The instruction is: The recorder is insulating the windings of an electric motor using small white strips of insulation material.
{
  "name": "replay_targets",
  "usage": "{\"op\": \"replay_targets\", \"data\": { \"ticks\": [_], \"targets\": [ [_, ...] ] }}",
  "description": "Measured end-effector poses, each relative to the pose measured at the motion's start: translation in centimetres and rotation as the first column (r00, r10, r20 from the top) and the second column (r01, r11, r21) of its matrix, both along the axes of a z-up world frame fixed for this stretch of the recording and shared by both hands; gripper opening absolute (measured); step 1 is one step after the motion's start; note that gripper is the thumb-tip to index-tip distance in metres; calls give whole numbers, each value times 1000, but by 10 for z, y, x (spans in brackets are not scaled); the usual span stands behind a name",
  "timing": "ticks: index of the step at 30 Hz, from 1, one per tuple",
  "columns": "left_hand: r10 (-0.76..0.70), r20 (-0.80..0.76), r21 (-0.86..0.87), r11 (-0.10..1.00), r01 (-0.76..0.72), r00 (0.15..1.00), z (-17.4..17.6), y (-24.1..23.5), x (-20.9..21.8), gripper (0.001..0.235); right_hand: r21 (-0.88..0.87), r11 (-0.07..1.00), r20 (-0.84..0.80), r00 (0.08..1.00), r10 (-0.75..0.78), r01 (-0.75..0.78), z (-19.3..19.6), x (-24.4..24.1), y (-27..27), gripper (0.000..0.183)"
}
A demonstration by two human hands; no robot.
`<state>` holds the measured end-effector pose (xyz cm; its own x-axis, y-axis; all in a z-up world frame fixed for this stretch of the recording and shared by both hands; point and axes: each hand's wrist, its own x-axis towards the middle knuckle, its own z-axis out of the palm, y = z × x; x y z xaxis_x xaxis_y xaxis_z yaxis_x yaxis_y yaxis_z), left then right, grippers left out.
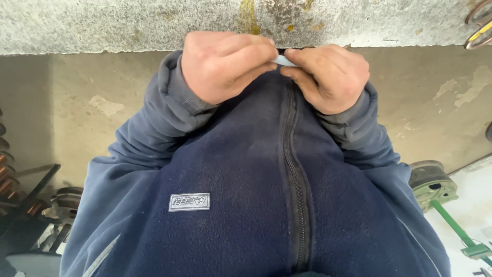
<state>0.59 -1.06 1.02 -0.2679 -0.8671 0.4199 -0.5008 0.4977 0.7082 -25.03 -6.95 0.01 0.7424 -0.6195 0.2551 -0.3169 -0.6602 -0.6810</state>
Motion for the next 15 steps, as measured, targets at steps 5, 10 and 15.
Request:
{"op": "replay_targets", "data": {
  "ticks": [5, 10, 15],
  "targets": [
    [-63, -14, 11, 998, 63, 998, -16, 5, -5, 18, 50, 999, 29, 999, 12, -14, 0, -1, -1, 24],
    [-49, 104, -118, 991, 61, 993, -3, -1, -4, 27, 73, 997, -7, 1000, 10, -9, 1, 3, -5, 18],
    [16, 116, -74, 997, -7, 993, 9, -9, -9, 26, 15, 1000, 17, 1000, 0, 0, 4, 9, -14, 22]
  ]
}}
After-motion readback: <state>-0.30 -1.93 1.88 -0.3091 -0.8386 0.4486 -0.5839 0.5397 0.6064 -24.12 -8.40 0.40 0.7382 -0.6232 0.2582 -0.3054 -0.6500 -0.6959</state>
